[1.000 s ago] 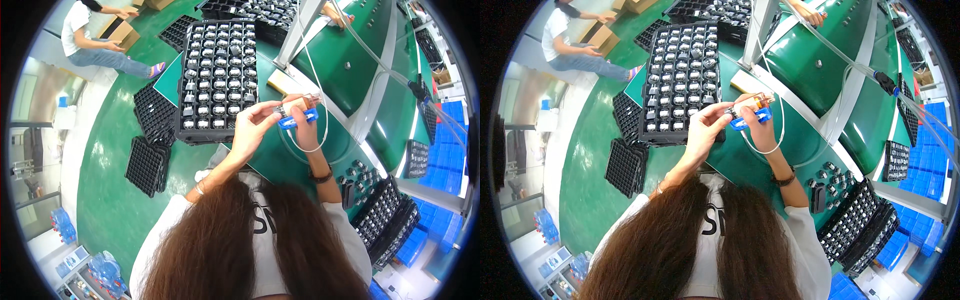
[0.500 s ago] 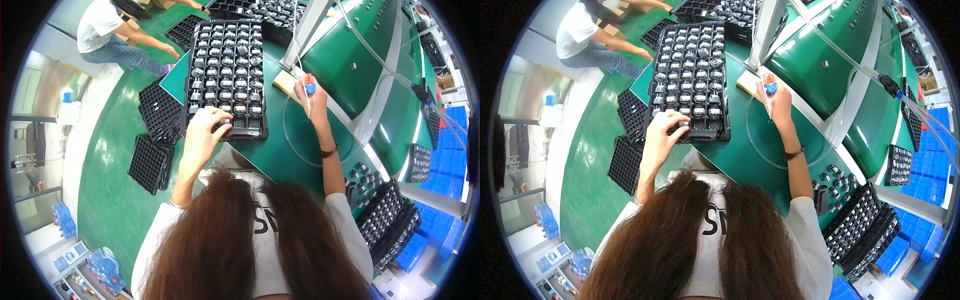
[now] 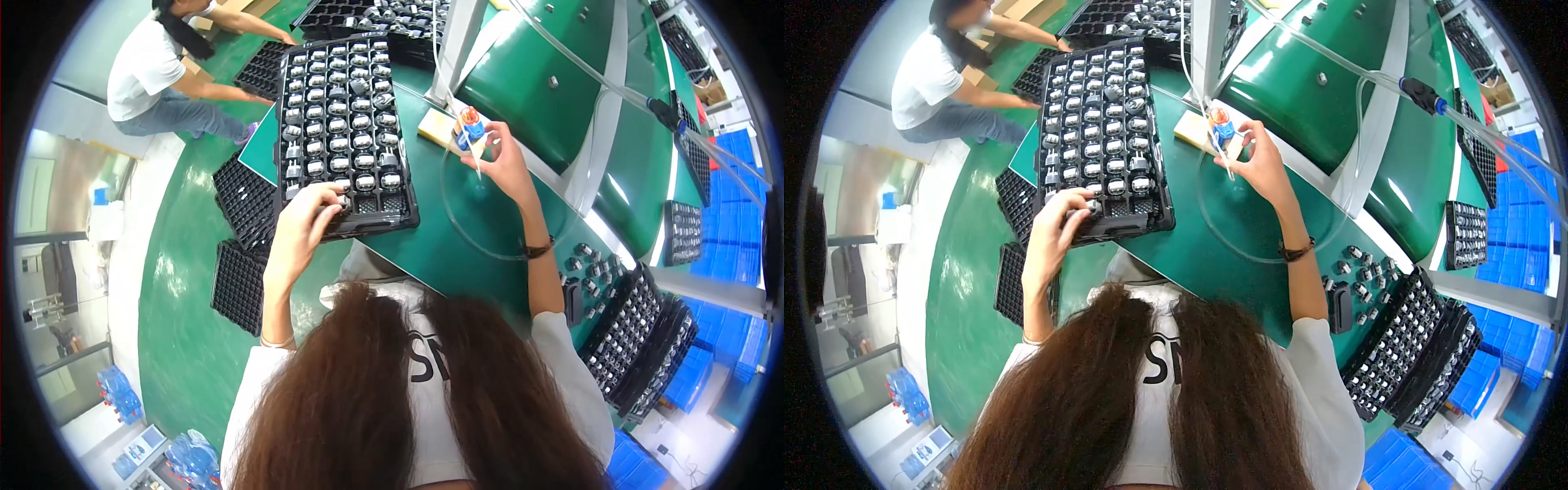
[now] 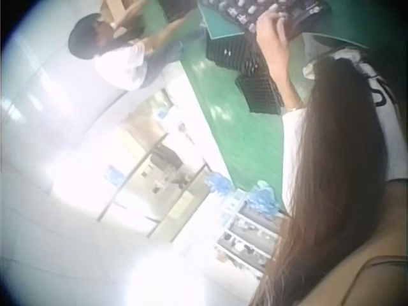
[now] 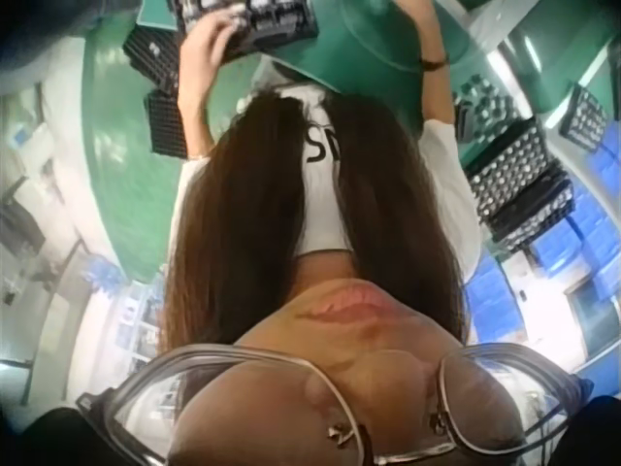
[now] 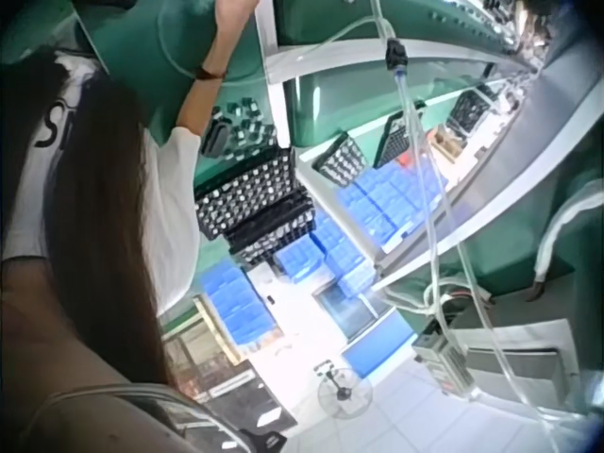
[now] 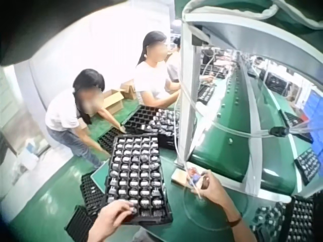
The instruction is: The person processes components by picking them up, pressing them into a handheld tool, and placing them one by one into a tray. The person then stacks and organizes the component trays on the workstation.
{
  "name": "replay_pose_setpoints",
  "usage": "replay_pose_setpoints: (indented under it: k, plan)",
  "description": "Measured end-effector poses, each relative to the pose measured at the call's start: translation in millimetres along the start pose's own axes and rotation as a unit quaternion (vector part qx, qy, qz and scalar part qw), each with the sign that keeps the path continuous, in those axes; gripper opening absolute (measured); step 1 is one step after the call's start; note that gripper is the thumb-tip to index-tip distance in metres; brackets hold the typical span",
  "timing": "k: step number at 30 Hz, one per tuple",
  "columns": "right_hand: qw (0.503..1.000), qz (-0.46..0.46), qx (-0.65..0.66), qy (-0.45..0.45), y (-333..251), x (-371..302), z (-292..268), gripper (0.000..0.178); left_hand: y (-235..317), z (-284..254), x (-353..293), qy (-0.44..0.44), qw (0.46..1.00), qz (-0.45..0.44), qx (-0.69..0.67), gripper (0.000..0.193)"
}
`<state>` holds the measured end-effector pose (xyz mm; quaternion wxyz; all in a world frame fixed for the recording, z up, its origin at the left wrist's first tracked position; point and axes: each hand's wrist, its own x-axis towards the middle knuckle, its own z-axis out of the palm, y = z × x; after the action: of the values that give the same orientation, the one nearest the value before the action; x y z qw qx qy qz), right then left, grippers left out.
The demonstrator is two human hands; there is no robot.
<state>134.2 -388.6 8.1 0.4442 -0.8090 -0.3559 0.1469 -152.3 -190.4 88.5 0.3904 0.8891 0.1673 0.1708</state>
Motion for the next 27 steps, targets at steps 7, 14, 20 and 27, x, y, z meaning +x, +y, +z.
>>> replay_pose_setpoints:
  k: [7,14,20,27]
  plan:
    - [0.987,-0.088,0.059,0.125,-9.3,23.0,30.4,0.052,17.2,27.3,11.4,-0.010,0.807,-0.169,-0.566,0.011]
    - [0.962,-0.025,0.068,0.263,37.6,72.1,-8.2,0.043,30.7,69.1,16.3,-0.023,0.711,-0.282,-0.644,0.032]
    - [0.909,0.057,-0.154,0.382,109.6,104.8,-71.5,0.034,36.8,79.3,27.8,-0.051,0.715,-0.259,-0.647,0.040]
    - [0.896,0.081,-0.197,0.390,108.8,110.5,-73.2,0.035,36.5,102.7,38.2,-0.004,0.741,-0.247,-0.625,0.040]
